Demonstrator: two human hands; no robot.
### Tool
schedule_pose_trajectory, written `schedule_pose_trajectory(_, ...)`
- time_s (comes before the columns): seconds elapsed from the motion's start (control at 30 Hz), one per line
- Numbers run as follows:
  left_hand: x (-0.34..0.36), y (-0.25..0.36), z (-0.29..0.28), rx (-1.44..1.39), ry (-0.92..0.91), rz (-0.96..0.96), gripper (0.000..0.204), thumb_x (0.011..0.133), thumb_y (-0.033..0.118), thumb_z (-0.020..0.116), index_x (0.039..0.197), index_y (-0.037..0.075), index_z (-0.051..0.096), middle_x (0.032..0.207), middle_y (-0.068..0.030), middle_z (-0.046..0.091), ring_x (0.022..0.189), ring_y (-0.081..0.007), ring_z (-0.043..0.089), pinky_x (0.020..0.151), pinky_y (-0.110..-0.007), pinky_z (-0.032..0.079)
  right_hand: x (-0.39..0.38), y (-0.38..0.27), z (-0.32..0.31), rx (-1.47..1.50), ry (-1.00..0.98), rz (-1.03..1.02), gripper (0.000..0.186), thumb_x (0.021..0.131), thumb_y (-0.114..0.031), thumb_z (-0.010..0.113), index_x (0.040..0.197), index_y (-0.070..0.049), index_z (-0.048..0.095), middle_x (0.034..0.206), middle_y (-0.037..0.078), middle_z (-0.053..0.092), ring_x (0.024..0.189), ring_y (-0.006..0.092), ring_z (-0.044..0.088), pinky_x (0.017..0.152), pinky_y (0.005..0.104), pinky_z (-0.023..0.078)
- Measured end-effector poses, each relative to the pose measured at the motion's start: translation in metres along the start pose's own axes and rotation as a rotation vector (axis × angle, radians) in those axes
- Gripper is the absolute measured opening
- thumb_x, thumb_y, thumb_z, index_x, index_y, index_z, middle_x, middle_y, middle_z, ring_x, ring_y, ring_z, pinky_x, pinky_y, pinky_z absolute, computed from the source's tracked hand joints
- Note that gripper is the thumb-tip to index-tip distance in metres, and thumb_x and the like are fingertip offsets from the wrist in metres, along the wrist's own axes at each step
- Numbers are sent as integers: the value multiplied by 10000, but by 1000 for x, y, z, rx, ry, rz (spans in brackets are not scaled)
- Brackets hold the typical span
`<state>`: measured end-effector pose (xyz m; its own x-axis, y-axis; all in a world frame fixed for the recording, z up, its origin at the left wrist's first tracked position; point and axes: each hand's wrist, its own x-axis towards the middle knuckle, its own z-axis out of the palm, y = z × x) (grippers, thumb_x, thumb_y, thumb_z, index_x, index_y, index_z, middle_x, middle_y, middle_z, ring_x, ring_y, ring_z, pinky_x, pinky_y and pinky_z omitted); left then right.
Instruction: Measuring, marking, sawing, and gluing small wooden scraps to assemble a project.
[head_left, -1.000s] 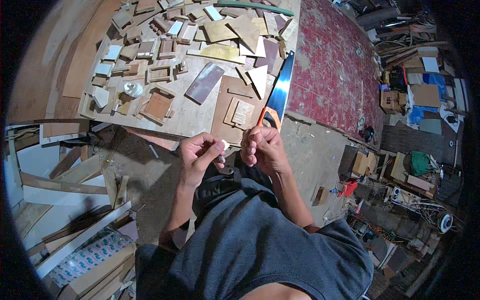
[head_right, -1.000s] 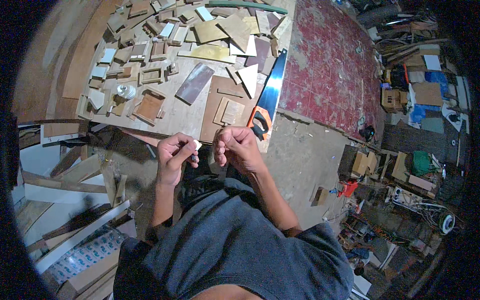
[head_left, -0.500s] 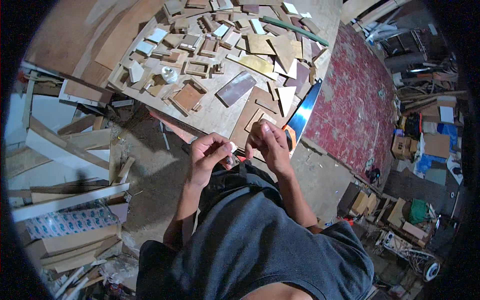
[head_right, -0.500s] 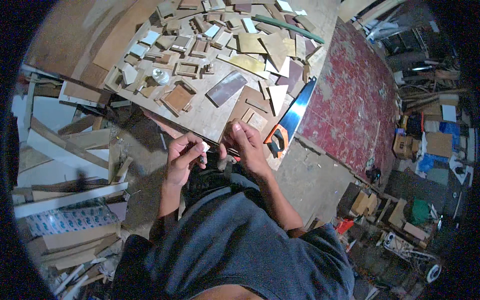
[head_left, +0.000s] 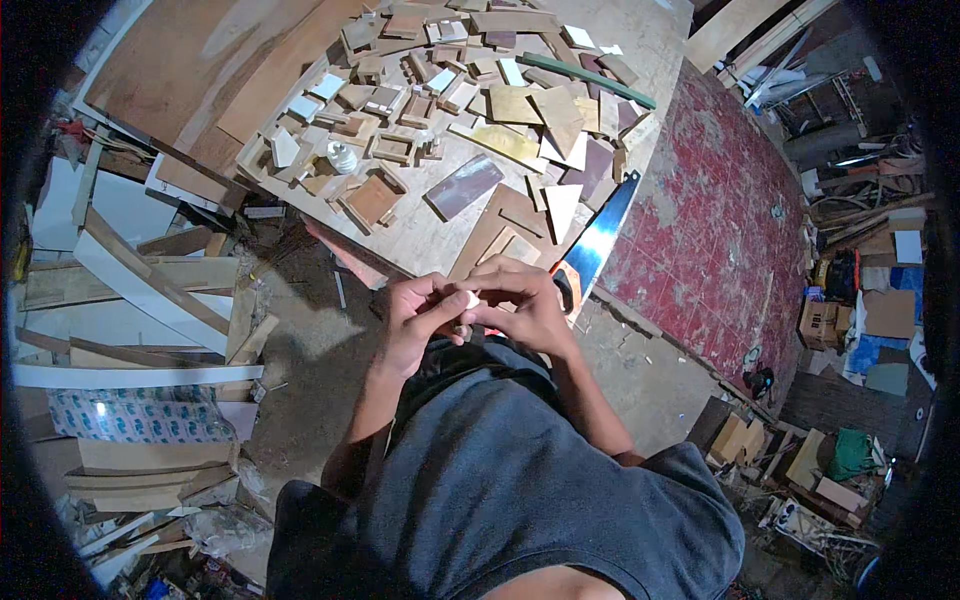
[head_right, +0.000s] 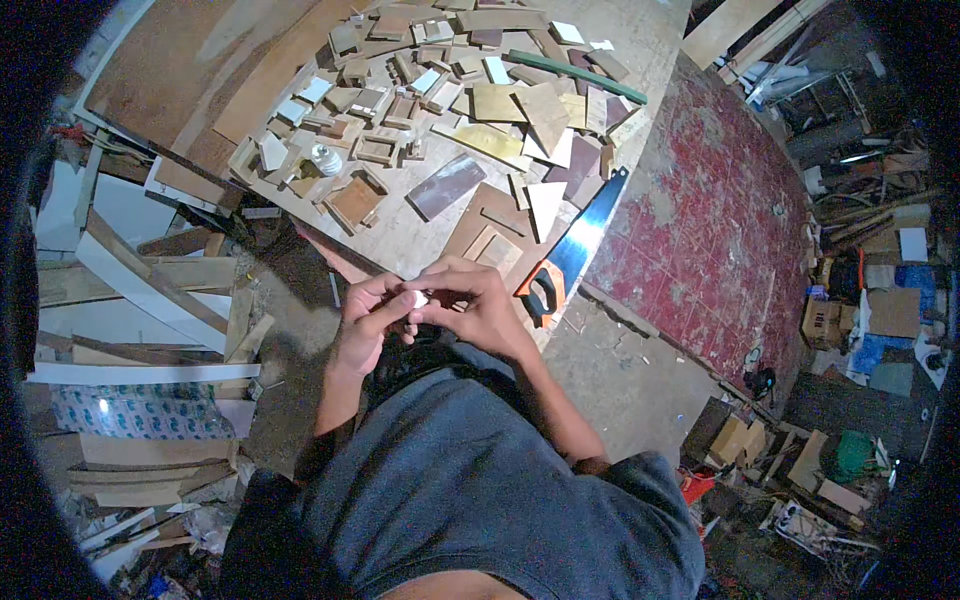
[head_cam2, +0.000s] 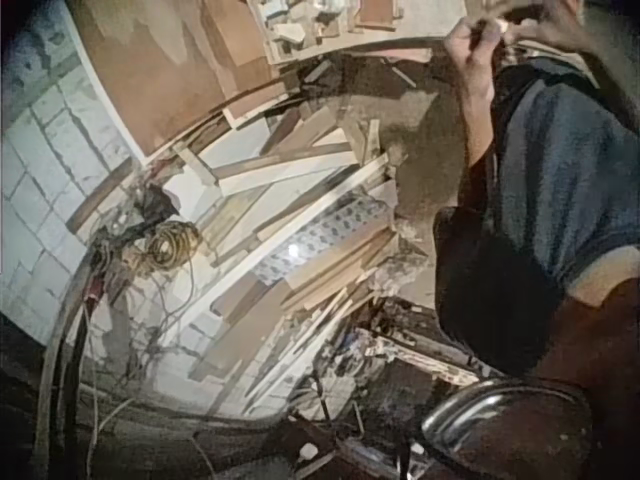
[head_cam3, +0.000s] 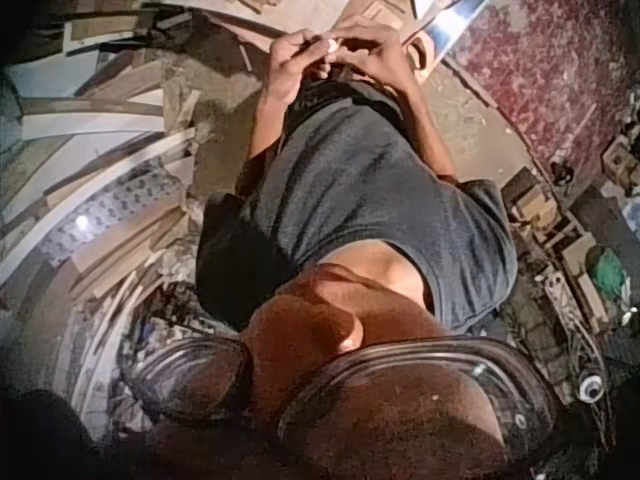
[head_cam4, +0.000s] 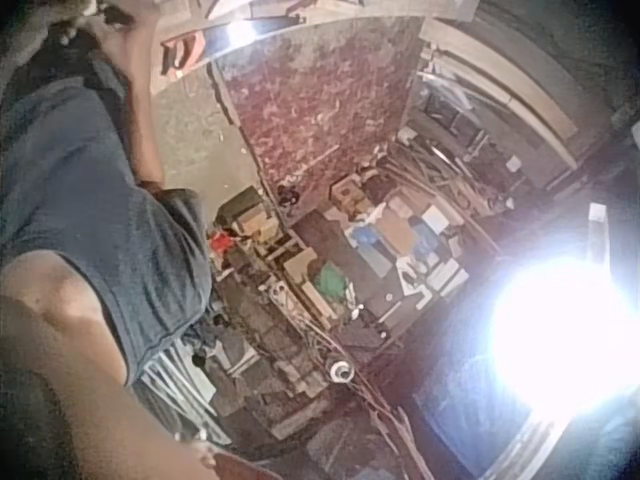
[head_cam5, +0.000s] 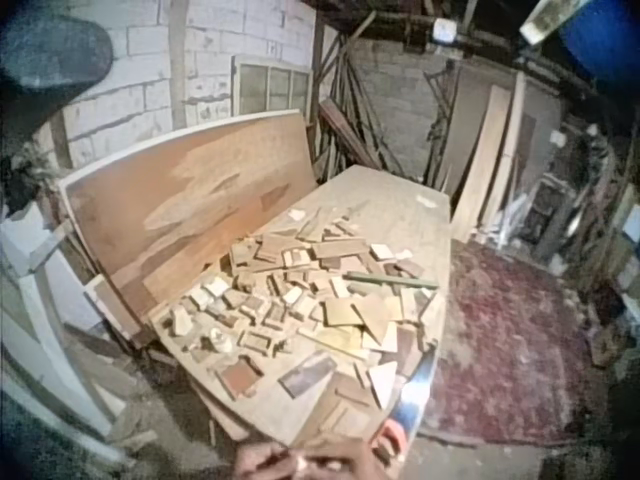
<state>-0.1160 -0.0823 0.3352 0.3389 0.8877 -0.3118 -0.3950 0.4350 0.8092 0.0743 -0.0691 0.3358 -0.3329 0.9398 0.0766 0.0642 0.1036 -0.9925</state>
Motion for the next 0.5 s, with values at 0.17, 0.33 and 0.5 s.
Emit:
schedule_pose_trajectory(0.17, -19, -18, 16, 87, 47, -33, 212, 981, 244, 620, 952, 38, 660, 785, -28, 657, 613, -77, 604, 525, -214, 503, -20, 7, -17, 89, -106, 79, 313, 790, -77, 809, 1092, -41, 739, 965, 66, 672, 836, 124, 631, 704, 256, 508)
schedule_pose_trajectory(0.33, -37, -45, 22, 109, 154, 3, 220, 987, 230, 615, 983, 16, 662, 806, -42, 659, 627, -101, 617, 553, -226, 521, -40, 27, -22, 289, -153, 70, 276, 869, -71, 740, 1131, 8, 707, 1004, 83, 666, 838, 138, 642, 719, 267, 530)
schedule_pose_trajectory(0.5, -47, -57, 28, 336, 314, 259, 216, 886, 25, 709, 1092, -23, 663, 885, -72, 672, 741, -111, 653, 625, -226, 534, -46, 38, -16, 423, -209, 179, 220, 979, -185, 629, 1011, 14, 718, 891, 48, 666, 704, 94, 607, 616, 245, 490)
